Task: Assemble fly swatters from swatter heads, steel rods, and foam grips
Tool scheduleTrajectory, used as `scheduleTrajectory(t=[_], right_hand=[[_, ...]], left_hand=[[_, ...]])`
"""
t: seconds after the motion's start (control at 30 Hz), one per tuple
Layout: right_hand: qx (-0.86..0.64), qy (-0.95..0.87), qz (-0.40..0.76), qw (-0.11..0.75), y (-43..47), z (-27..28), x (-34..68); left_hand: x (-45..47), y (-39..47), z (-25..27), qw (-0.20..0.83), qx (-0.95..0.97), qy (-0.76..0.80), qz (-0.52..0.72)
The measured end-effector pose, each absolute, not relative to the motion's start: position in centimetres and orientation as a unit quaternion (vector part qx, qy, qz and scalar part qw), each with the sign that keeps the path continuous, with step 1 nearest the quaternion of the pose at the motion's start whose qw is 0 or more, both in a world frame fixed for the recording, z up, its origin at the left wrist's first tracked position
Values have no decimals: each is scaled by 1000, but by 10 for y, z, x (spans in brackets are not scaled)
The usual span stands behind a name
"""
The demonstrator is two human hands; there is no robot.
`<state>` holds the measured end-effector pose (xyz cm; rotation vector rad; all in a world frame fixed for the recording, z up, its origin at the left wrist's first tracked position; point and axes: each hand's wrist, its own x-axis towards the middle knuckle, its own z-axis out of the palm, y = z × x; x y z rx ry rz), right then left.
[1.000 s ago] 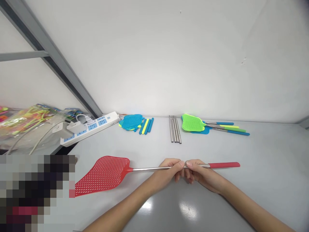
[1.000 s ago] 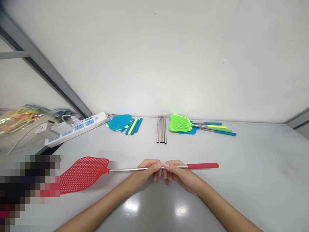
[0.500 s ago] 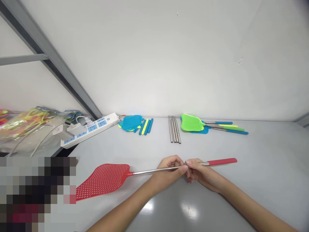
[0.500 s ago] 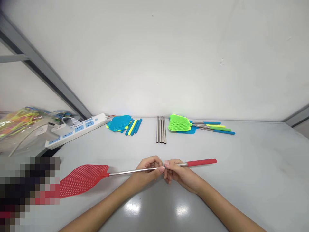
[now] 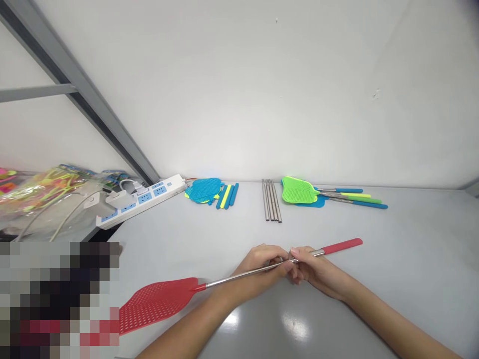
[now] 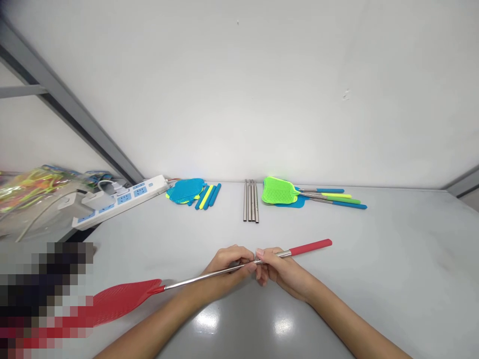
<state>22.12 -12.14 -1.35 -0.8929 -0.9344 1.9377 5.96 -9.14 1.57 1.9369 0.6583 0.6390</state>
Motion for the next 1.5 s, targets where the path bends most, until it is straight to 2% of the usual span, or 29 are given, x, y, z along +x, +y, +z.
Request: scheduleTrajectory(t=[0.37, 1.0, 1.5], right_hand=[[-341, -386, 762, 393, -121, -11, 222], [-335, -381, 767, 393, -121, -11, 222], [-343, -390, 766, 380, -119, -13, 224]], left_hand=[[57, -89, 16, 516, 789, 227, 246], [54, -87, 8, 407, 862, 225, 201], [53, -88, 14, 414, 870, 215, 161]])
